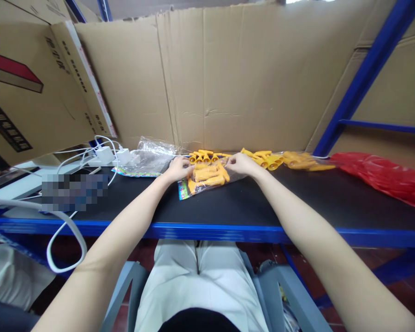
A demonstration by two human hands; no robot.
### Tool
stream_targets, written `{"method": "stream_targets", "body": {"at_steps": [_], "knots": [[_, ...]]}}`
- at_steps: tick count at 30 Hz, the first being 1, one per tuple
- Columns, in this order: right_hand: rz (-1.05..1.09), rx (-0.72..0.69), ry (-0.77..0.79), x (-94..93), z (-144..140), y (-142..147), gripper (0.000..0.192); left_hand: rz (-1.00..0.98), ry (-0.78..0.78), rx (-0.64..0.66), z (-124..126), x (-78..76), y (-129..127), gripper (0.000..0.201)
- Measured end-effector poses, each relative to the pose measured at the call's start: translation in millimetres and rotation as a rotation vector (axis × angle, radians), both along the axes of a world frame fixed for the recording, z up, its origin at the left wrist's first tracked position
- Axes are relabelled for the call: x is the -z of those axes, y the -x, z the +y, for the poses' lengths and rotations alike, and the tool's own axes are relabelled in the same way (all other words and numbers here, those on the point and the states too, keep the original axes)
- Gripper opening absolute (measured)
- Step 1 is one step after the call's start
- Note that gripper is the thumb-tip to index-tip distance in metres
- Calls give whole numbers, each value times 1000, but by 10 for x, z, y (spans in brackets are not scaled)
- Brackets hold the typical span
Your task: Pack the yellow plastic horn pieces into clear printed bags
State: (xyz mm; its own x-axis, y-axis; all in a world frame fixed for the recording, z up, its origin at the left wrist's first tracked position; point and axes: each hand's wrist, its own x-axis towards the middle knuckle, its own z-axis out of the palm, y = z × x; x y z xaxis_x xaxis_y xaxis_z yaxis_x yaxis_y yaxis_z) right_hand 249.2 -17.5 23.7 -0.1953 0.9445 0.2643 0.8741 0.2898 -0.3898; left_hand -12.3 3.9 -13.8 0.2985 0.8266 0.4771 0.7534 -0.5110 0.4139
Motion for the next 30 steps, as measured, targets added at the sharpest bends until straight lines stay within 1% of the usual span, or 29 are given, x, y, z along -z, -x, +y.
{"method": "stream_targets", "body": {"at_steps": [2, 4, 6, 8, 10, 12, 14, 17, 19, 23, 25, 26, 28, 30], "knots": [[-117, 75, -94, 34, 49, -13, 15, 32, -43, 50, -54, -26, -39, 25], [-171, 98, -121, 53, 82, -22, 17, 40, -34, 125, -106, -49, -70, 32], [-171, 97, -94, 60, 100, -27, 17, 45, 56, 175, -153, -70, -91, 41], [-142, 95, -44, 67, 109, -32, 14, 62, 143, 181, -189, -88, -106, 42], [-87, 78, 6, 81, 119, -37, 12, 66, 155, 181, -208, -99, -116, 39], [9, 39, 57, 97, 124, -37, 10, 51, 127, 193, -210, -99, -124, 38], [147, 10, 108, 103, 112, -24, 11, 21, 114, 183, -195, -85, -126, 39], [352, 27, 187, 87, 57, 19, 18, -27, 107, 135, -152, -48, -117, 41], [415, 29, 223, 75, 18, 52, 20, -43, 88, 105, -116, -23, -105, 40], [372, -12, 197, 113, 30, 81, 16, -37, 49, 36, -56, 5, -75, 35], [330, -29, 162, 158, 79, 76, 13, -30, 63, -8, -51, 1, -66, 32], [300, -33, 140, 179, 104, 71, 12, -35, 90, -28, -57, -4, -65, 31], [223, -27, 84, 206, 141, 60, 13, -75, 196, -49, -87, -22, -71, 29], [138, -6, 27, 210, 152, 51, 13, -128, 341, -18, -136, -48, -85, 28]]}}
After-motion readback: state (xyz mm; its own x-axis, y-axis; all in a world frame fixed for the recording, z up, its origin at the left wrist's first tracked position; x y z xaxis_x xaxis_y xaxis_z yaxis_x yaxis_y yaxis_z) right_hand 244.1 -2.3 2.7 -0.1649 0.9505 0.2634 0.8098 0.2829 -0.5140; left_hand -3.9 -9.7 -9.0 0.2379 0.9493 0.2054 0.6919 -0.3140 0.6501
